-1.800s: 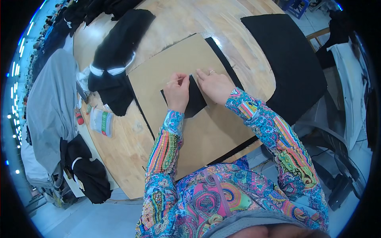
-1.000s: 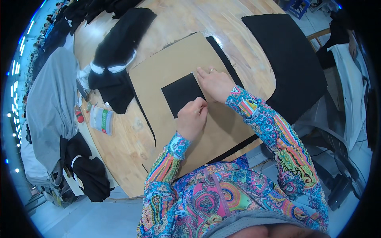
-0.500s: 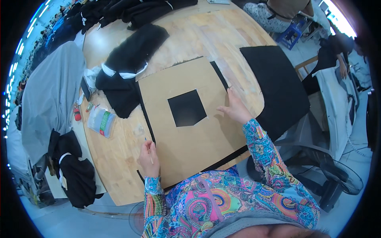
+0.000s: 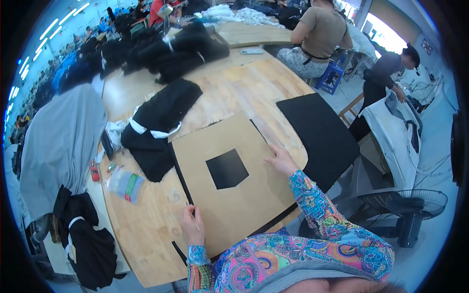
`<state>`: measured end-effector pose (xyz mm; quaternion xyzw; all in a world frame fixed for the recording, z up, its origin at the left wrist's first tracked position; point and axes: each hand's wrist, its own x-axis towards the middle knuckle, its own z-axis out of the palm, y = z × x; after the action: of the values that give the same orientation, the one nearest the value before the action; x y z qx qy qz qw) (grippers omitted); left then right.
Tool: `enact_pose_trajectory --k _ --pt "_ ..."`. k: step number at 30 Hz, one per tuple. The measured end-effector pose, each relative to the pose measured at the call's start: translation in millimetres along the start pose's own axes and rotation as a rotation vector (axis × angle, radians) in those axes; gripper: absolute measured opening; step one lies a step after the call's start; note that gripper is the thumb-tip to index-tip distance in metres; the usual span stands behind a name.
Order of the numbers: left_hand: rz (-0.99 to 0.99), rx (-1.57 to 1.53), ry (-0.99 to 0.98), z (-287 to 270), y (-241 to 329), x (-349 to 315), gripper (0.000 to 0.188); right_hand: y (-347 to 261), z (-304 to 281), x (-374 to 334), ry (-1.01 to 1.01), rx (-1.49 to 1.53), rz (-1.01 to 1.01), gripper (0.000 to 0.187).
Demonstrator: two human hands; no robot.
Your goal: The person uses a cardboard template with a rectangular cutout to mark black fabric on a wooden table. They repeatedly place the template on the fabric, trace the cutout with a white marking tool, and then move the template to a new position to repeat the process.
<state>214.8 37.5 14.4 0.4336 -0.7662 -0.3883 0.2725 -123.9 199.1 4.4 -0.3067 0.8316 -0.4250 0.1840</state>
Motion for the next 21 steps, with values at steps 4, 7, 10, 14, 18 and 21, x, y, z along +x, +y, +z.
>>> enact_pose_trajectory --k 4,7,10,14,18,21 --pt "0.052 0.011 0.156 -6.3 -16.1 -3.3 0.019 -90.8 -12.7 -32.7 0.043 0.101 -0.020 0.038" --pt "0.057 -0.204 0.244 -4.9 -13.3 -0.3 0.022 -108.9 -26.0 -59.3 0.069 0.222 -0.256 0.034" --pt "-0.113 -0.646 0.169 -6.9 -16.4 4.4 0.024 -114.6 -36.6 -75.3 0.029 0.394 -0.376 0.031" --pt "-0.209 -0.857 0.025 -21.6 -2.3 5.6 0.025 -125.7 -43.0 -72.9 0.004 0.588 -0.338 0.033" --pt "-0.177 -0.675 0.291 -38.5 12.5 12.1 0.026 -132.6 -36.8 -66.9 -0.024 0.630 -0.329 0.034" --pt "-0.145 -0.668 0.391 -68.6 18.1 18.6 0.024 -156.5 -24.2 -58.4 -0.136 0.734 -0.299 0.035"
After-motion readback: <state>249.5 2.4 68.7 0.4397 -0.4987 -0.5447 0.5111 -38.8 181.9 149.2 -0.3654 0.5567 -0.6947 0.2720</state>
